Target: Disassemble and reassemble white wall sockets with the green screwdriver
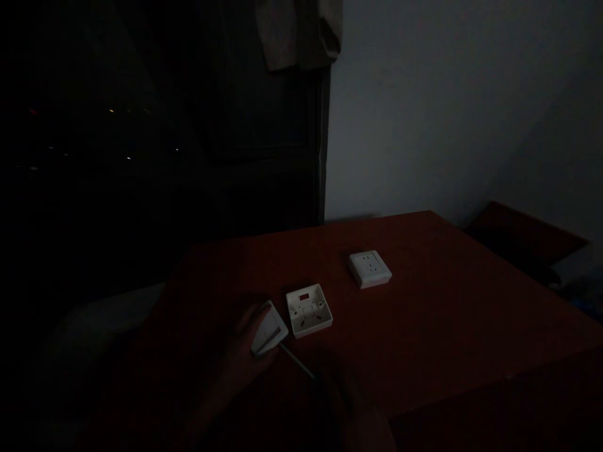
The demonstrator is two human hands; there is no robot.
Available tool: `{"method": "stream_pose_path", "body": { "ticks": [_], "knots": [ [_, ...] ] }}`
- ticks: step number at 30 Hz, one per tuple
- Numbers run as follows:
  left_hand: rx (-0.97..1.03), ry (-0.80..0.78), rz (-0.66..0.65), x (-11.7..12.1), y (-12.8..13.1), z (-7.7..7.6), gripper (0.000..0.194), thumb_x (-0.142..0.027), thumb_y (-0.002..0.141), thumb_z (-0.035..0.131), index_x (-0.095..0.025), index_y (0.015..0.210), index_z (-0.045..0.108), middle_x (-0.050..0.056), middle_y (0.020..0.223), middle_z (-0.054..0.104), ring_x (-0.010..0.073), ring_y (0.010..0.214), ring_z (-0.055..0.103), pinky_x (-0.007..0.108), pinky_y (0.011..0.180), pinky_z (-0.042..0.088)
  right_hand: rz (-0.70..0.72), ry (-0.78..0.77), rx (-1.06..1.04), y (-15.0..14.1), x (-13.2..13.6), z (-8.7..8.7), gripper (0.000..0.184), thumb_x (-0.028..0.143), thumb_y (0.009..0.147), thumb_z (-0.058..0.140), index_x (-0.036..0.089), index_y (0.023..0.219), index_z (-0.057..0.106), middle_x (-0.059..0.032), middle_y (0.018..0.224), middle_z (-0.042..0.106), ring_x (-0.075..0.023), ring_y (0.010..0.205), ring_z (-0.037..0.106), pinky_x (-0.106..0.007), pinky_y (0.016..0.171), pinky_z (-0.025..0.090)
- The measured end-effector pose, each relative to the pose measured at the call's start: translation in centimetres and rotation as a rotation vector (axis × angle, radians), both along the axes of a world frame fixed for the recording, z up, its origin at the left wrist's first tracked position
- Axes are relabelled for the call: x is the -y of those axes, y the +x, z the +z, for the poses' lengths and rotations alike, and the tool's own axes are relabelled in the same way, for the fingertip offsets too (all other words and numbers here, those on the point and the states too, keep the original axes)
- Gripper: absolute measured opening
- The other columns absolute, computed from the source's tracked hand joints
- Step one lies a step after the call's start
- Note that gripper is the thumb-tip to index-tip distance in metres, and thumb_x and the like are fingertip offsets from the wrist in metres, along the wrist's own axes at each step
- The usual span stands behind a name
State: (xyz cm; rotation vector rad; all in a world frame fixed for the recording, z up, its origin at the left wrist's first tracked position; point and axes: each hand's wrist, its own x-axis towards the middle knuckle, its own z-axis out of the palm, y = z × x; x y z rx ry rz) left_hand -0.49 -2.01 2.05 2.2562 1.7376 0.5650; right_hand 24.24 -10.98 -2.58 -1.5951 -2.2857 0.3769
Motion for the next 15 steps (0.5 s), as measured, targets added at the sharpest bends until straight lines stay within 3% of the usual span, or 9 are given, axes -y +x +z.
{"method": "stream_pose_path", "body": {
  "ticks": [3,6,9,15],
  "knots": [
    [-0.043,0.015,0.021,-0.2,-0.1,0.0,0.068,-0.022,0.072,0.064,-0.025,0.137,0.042,0.008,0.145,0.039,0.0301,0.13,0.041,0.043,0.106,0.038,-0.074,-0.119,-0.064,-0.8,-0.6,1.1,0.061,0.013,0.08,0.054,0.031,0.137,0.047,-0.0086,0.142,0.047,-0.0263,0.117,0.058,-0.034,0.089,0.054],
    [-0.059,0.035,0.038,-0.4,-0.4,0.0,0.069,-0.021,0.072,0.064,-0.025,0.137,0.042,0.008,0.144,0.04,0.0306,0.13,0.041,0.045,0.107,0.036,-0.106,-0.196,-0.249,-1.3,-1.5,3.2,0.044,0.024,0.09,0.047,0.026,0.134,0.052,-0.0078,0.135,0.056,-0.0235,0.118,0.057,-0.034,0.097,0.049],
    [-0.022,-0.009,0.023,-0.6,-0.6,0.3,0.066,-0.025,0.073,0.064,-0.025,0.136,0.043,0.007,0.143,0.042,0.0305,0.128,0.044,0.044,0.105,0.039,-0.024,-0.221,-0.398,-1.3,-2.0,4.4,0.036,0.03,0.096,0.04,0.029,0.127,0.056,-0.0031,0.129,0.062,-0.0191,0.116,0.058,-0.031,0.099,0.047],
    [0.022,-0.019,-0.002,-0.3,-0.4,1.0,0.067,-0.025,0.071,0.065,-0.025,0.135,0.045,0.007,0.142,0.044,0.031,0.129,0.042,0.045,0.108,0.036,0.008,-0.04,-0.21,-1.2,-1.8,2.2,0.041,0.026,0.091,0.047,0.028,0.132,0.052,-0.0065,0.131,0.059,-0.0232,0.115,0.06,-0.034,0.095,0.051]
  ]
}}
